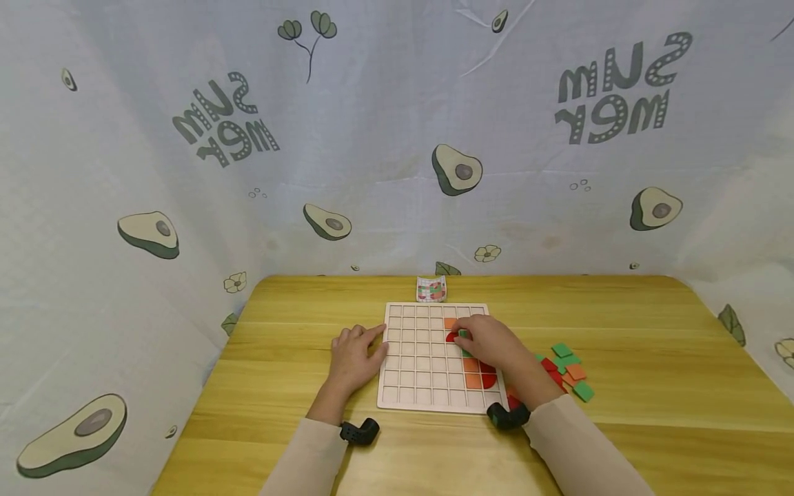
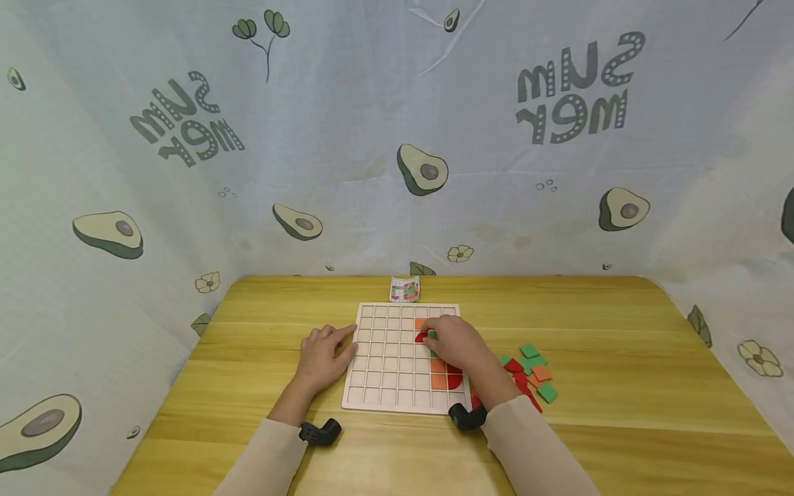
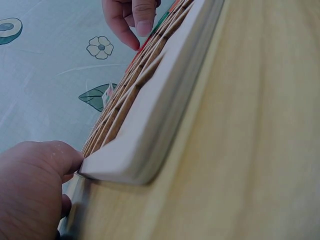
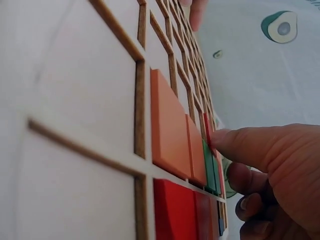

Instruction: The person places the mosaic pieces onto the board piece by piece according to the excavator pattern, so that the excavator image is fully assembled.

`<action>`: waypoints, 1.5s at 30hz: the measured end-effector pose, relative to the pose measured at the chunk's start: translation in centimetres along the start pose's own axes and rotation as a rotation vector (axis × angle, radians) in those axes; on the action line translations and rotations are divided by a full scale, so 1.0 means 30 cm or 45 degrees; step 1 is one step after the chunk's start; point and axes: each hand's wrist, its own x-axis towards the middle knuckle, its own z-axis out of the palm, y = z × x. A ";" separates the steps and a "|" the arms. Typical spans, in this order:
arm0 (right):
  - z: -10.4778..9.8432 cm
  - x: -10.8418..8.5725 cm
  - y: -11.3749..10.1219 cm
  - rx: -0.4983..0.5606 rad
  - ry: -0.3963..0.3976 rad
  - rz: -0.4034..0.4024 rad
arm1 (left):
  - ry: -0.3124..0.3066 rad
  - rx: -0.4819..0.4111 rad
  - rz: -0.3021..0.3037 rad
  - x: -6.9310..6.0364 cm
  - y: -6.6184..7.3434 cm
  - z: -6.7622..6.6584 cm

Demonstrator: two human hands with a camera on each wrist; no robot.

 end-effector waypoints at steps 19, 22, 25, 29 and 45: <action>-0.123 -0.165 0.161 0.150 0.100 0.335 | 0.014 -0.025 0.022 -0.010 -0.002 -0.008; -0.135 -0.202 0.199 0.154 0.109 0.331 | 0.012 -0.037 0.015 -0.011 -0.002 -0.007; -0.147 -0.247 0.236 0.172 0.105 0.352 | 0.003 -0.038 0.008 -0.010 0.000 -0.002; -0.153 -0.307 0.282 0.188 0.072 0.378 | -0.012 -0.029 0.000 -0.009 0.003 0.002; -0.149 -0.349 0.258 0.189 -0.074 0.397 | 0.024 -0.020 0.035 -0.007 0.003 -0.006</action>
